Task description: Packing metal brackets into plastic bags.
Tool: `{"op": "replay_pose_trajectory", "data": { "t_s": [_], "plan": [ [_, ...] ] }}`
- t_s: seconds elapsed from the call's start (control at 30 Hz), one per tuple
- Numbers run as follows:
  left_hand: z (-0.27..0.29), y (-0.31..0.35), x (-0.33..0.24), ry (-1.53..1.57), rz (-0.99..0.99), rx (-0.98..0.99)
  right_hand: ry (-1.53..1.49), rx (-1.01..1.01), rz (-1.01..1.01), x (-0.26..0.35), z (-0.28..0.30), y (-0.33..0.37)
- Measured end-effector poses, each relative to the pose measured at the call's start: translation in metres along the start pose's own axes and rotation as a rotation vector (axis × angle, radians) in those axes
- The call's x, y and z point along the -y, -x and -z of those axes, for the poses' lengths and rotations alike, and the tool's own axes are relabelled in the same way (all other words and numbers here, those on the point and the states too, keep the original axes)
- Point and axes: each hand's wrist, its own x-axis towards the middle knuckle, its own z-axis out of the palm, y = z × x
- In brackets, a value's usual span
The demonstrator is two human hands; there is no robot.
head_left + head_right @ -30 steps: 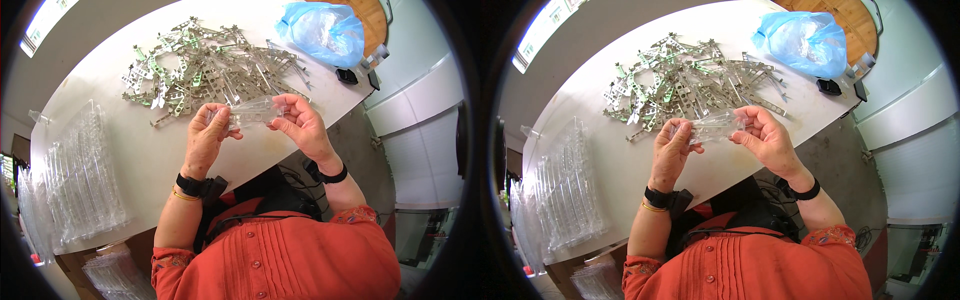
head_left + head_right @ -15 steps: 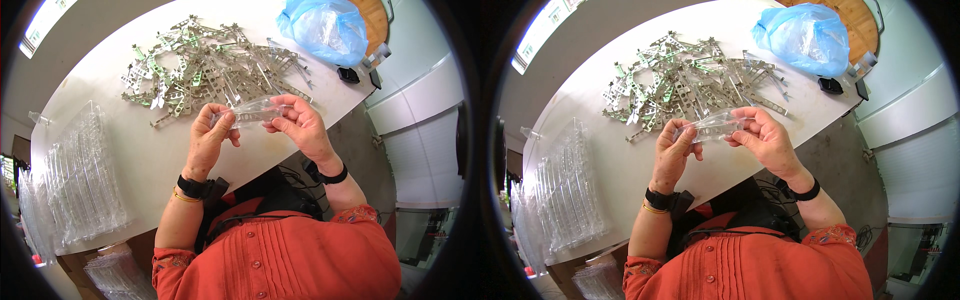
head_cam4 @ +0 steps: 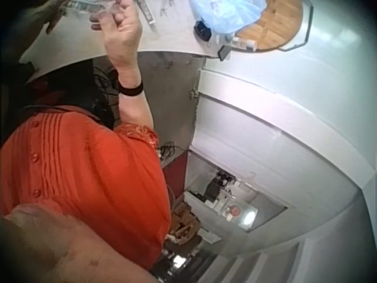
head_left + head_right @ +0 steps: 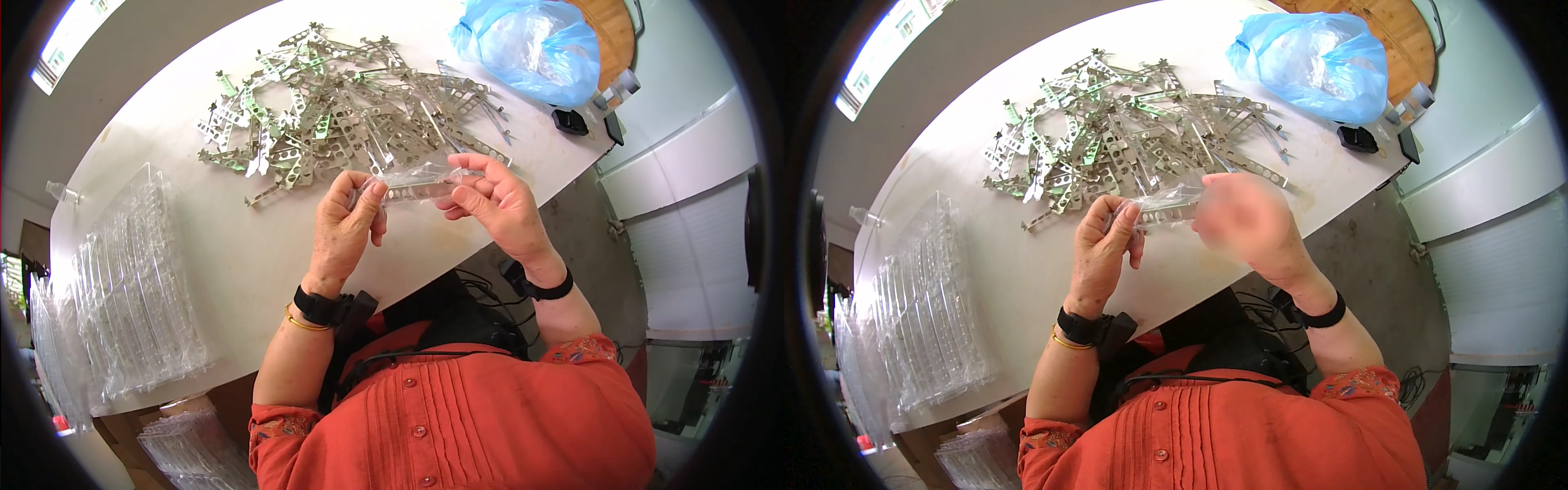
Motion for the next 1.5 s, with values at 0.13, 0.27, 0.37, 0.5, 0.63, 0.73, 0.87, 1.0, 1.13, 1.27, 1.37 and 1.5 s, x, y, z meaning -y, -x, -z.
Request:
{"op": "replay_pose_trajectory", "data": {
  "t_s": [0.13,0.27,0.37,0.5,0.63,0.73,0.87,1.0,1.13,1.27,1.37,1.5],
  "plan": [
    [-0.001,0.0,0.0,0.033,-0.004,0.001,-0.009,-0.054,-0.044,-0.003,0.008,0.0],
    [0.0,0.0,0.001,0.028,-0.027,0.012,-0.021,-0.056,-0.04,-0.004,0.005,0.001],
    [-0.003,-0.001,0.0,0.055,-0.035,-0.001,-0.021,-0.058,-0.045,-0.004,0.002,0.0],
    [0.0,-0.001,0.002,0.046,-0.041,0.002,-0.013,-0.051,-0.052,-0.003,-0.001,0.0],
    [0.003,-0.002,0.008,0.052,-0.048,-0.014,0.011,-0.021,-0.052,-0.003,-0.004,0.0],
    [0.002,-0.001,0.007,-0.002,-0.043,0.027,0.006,-0.023,-0.04,-0.01,-0.004,-0.003],
    [-0.005,0.003,0.0,0.015,-0.094,-0.018,-0.027,-0.054,-0.039,-0.01,-0.001,-0.006],
    [-0.005,0.001,-0.005,0.118,-0.062,-0.035,0.023,-0.065,-0.008,-0.006,0.005,-0.006],
    [0.003,-0.001,0.005,-0.024,-0.099,0.056,0.022,-0.04,-0.021,-0.007,0.003,-0.006],
    [-0.001,0.0,0.003,0.003,-0.082,-0.001,-0.017,-0.018,-0.056,-0.006,-0.005,-0.005],
    [0.001,-0.001,0.006,0.0,-0.075,-0.003,-0.023,0.008,-0.053,-0.01,-0.006,-0.004],
    [0.003,0.0,0.007,0.051,-0.048,0.066,0.023,-0.012,-0.036,-0.013,-0.005,-0.005]
  ]
}}
